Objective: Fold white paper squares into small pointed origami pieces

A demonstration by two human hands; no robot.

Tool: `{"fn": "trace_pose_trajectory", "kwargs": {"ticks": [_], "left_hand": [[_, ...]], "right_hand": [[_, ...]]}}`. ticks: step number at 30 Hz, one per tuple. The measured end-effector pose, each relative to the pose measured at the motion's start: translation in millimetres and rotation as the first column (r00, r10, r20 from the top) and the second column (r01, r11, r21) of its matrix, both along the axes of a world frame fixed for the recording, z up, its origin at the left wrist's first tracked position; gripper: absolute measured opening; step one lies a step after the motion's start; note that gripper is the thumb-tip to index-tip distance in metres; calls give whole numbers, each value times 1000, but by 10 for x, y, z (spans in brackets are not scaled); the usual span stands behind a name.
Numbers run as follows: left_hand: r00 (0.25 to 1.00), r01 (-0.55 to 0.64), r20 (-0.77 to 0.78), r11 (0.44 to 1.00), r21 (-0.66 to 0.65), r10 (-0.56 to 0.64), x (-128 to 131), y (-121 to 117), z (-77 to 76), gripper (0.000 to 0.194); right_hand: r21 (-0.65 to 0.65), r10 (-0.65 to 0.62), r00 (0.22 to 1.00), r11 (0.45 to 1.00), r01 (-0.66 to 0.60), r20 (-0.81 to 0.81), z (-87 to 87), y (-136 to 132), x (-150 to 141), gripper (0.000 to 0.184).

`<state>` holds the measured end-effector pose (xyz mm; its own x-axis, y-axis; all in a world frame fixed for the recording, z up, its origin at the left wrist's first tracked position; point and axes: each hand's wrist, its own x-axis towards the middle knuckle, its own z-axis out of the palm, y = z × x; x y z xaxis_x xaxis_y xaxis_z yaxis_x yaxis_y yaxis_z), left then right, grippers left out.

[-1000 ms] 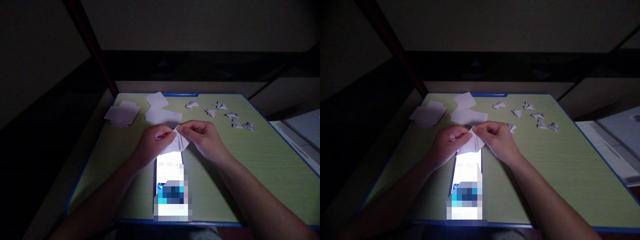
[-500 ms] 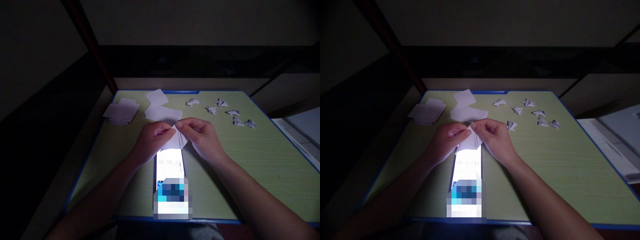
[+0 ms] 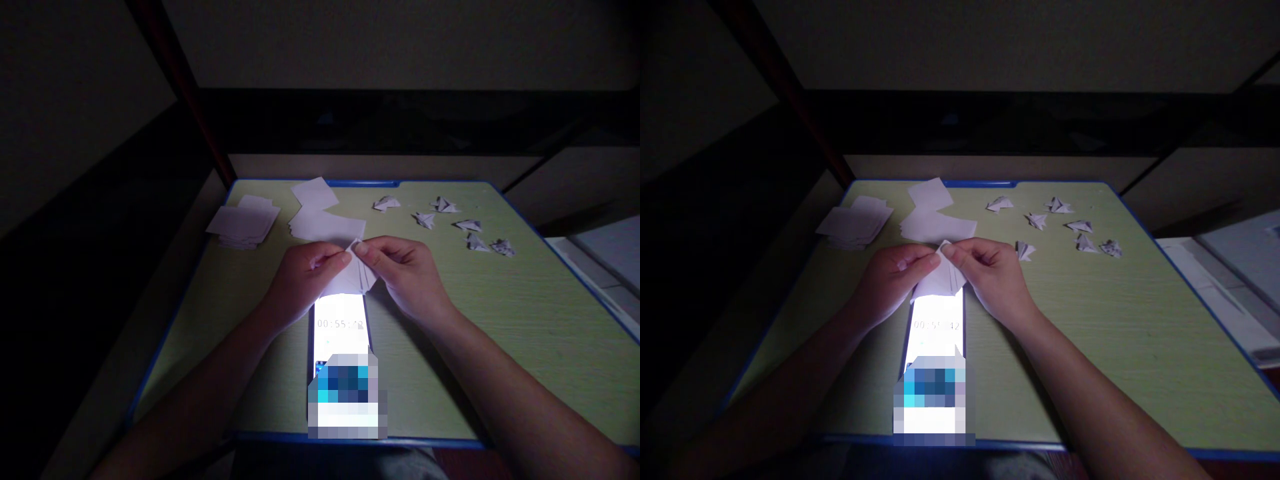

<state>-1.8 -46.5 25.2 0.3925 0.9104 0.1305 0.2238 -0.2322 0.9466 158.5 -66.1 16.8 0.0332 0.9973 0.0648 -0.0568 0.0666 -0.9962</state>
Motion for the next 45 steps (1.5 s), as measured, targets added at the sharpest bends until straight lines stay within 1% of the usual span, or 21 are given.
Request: {"fn": "trace_pose_trajectory", "kwargs": {"ticks": [6, 9, 16, 20, 23, 26, 31, 36, 41, 45], "left_hand": [[999, 21, 38, 999, -26, -20, -6, 5, -1, 24], [999, 16, 30, 1000, -25, -16, -11, 8, -24, 23], [999, -14, -49, 996, 84, 18, 4, 11, -46, 24], [996, -35, -79, 991, 132, 46, 17, -1, -32, 22], [993, -25, -108, 987, 158, 42, 21, -6, -23, 23], [991, -21, -123, 986, 167, 42, 26, -9, -12, 24], [993, -6, -112, 989, 145, 23, 39, -26, 2, 25], [1000, 5, -5, 996, 92, -5, 46, -49, -4, 17], [999, 14, 48, 999, 46, -16, 47, -44, -14, 16], [998, 17, 66, 999, 29, -19, 43, -40, -10, 19]], "right_hand": [[2, 21, 998, 1000, -20, -57, -28, 9, -2, 18], [3, 1, 999, 1000, -1, -49, -37, 5, -4, 18], [51, -72, 997, 996, 71, 19, -61, -10, -40, 17], [97, -124, 987, 989, 114, 98, -59, -20, -61, 15], [142, -161, 974, 980, 140, 157, -54, -30, -72, 14], [161, -175, 973, 975, 151, 149, -56, -38, -83, 11], [167, -200, 975, 969, 182, 94, -44, -52, -111, 6], [177, -213, 971, 965, 193, 104, -12, -70, -128, 3], [154, -176, 977, 975, 157, 120, -23, -67, -110, 7], [99, -107, 992, 990, 100, 68, -47, -48, -88, 8]]}}
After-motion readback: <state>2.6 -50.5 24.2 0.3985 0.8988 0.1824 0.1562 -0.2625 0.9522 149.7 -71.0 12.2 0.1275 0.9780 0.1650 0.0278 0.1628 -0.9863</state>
